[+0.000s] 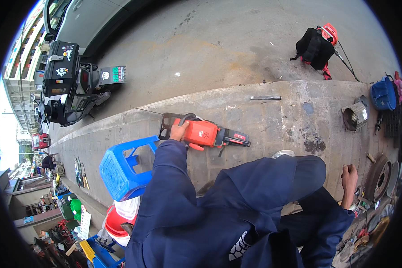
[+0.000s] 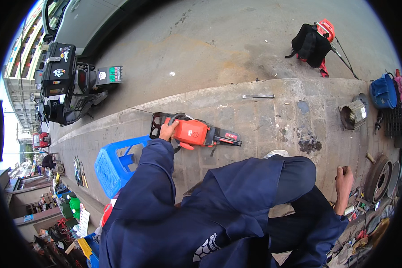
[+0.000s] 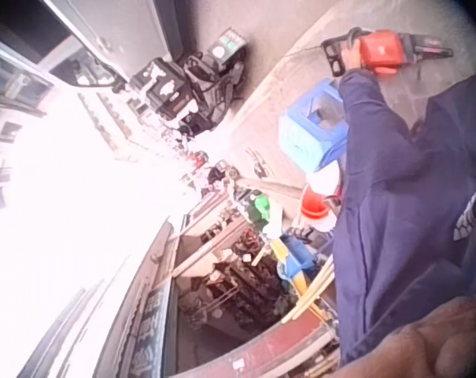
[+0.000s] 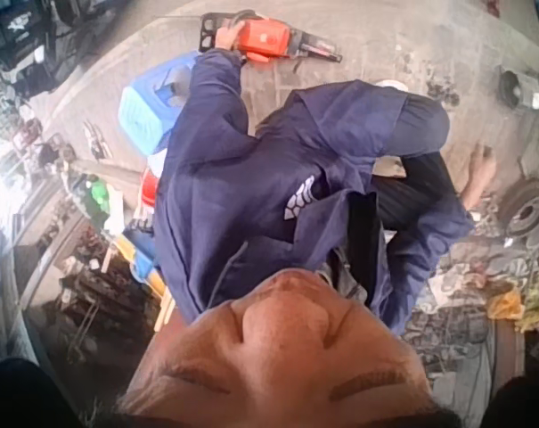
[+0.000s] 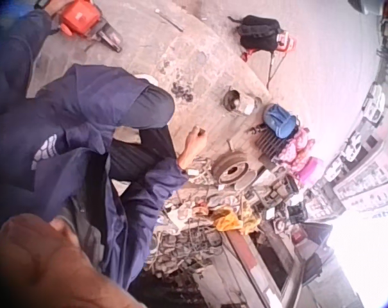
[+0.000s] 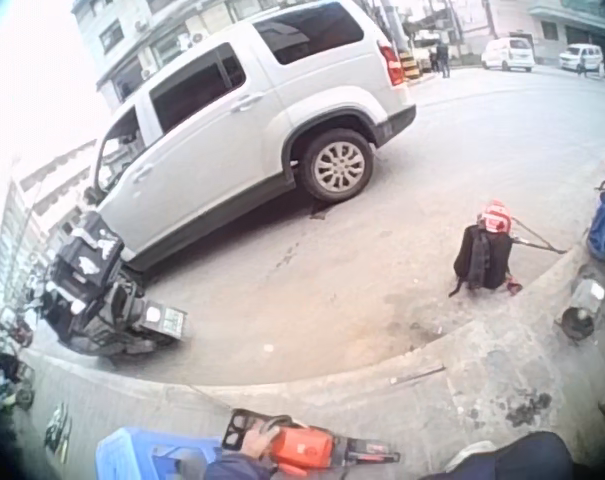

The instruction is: The person repairs a red chainsaw by removing and reattaching its cover and adjusting internal components with a screwdriver. They then move to a red string trimmer, adjust its pull-start mechanism, and attempt to start the engine.

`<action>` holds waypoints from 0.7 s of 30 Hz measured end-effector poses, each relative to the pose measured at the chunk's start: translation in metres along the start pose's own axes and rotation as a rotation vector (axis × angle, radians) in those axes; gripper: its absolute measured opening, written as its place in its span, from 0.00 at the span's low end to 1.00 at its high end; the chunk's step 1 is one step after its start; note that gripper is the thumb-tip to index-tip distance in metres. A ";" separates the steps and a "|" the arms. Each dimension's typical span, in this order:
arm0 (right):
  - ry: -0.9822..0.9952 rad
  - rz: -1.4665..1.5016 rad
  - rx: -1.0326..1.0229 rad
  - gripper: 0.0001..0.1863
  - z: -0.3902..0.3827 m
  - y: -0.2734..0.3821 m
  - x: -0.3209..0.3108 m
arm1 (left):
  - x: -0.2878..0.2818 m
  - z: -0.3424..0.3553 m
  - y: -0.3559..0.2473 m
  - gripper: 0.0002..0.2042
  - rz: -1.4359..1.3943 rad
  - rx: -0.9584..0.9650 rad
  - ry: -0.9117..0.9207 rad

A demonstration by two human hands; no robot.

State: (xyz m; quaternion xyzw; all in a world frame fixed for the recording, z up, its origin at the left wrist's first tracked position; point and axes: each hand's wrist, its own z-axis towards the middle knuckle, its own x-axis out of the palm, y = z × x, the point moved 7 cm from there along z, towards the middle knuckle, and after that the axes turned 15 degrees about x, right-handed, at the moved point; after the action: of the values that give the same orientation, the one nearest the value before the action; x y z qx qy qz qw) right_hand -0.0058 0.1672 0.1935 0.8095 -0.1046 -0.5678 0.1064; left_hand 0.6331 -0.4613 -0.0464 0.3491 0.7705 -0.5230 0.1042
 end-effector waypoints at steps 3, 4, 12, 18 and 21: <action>0.043 -0.028 0.027 0.18 0.012 -0.004 0.013 | -0.021 -0.014 0.017 0.18 -0.014 -0.037 -0.037; 0.044 -0.017 0.046 0.18 0.016 -0.005 0.016 | -0.026 -0.018 0.021 0.18 -0.037 -0.059 -0.066; 0.140 -0.025 0.033 0.19 0.027 0.006 0.030 | -0.012 -0.028 0.020 0.26 0.219 0.081 -0.180; 0.058 0.015 0.039 0.18 0.003 0.005 0.005 | -0.011 -0.034 0.023 0.26 0.270 0.201 -0.281; -0.011 -0.021 0.112 0.19 -0.018 -0.007 -0.016 | -0.011 -0.029 0.047 0.27 0.253 0.001 -0.171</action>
State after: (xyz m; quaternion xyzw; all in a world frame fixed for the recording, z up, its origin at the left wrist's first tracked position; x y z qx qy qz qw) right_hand 0.0063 0.1796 0.2115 0.8121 -0.1283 -0.5666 0.0543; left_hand 0.6776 -0.4308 -0.0620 0.3979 0.7085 -0.5337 0.2344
